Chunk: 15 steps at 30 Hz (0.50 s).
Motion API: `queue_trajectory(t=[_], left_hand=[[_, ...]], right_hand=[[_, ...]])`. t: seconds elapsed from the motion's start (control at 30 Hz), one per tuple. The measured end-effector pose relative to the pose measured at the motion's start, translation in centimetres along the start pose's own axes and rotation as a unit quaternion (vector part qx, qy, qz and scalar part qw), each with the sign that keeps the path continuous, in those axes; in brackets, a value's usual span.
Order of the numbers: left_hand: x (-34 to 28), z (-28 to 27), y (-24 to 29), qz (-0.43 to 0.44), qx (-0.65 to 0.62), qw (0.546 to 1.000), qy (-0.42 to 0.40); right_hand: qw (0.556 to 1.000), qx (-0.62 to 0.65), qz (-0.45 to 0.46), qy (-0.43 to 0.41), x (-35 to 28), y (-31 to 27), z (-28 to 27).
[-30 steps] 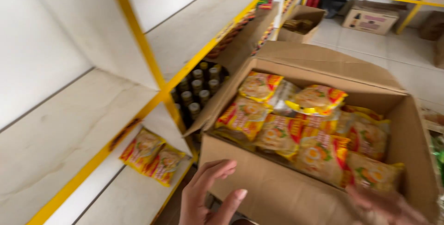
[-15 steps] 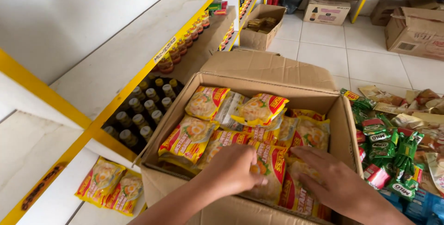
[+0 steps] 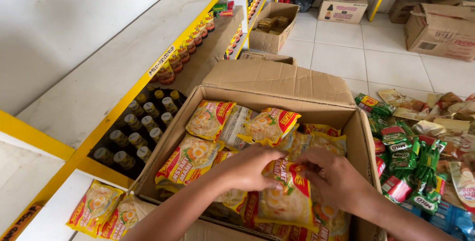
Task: The recorder is taking individual packs of instant noodles from a shipping box and arranging them neatly on a retail grocery shelf.
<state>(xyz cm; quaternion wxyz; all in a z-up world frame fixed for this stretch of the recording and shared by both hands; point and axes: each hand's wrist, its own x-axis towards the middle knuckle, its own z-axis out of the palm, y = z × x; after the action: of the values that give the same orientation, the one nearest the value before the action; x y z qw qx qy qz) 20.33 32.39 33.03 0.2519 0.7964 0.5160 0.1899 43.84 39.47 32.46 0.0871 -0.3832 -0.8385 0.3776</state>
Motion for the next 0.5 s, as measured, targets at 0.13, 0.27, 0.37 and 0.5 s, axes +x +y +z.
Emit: queue_trajectory(t=[0.13, 0.27, 0.37, 0.5], left_hand=[[0.6, 0.2, 1.2, -0.115, 0.026, 0.993, -0.001], [-0.4, 1.4, 1.2, -0.055, 0.051, 0.991, 0.112], [-1.1, 0.2, 2.4, -0.152, 0.022, 0.987, 0.046], [-1.5, 2.4, 0.9, -0.097, -0.001, 0.981, 0.169]], right_hand=[[0.976, -0.024, -0.169, 0.136, -1.4, -0.1, -0.7], [0.982, -0.093, -0.036, 0.159, -5.4, 1.2, 1.3], [0.952, -0.29, 0.089, -0.043, -6.5, 6.7, 4.2], [0.983, -0.157, 0.034, -0.091, -6.7, 7.8, 4.8]])
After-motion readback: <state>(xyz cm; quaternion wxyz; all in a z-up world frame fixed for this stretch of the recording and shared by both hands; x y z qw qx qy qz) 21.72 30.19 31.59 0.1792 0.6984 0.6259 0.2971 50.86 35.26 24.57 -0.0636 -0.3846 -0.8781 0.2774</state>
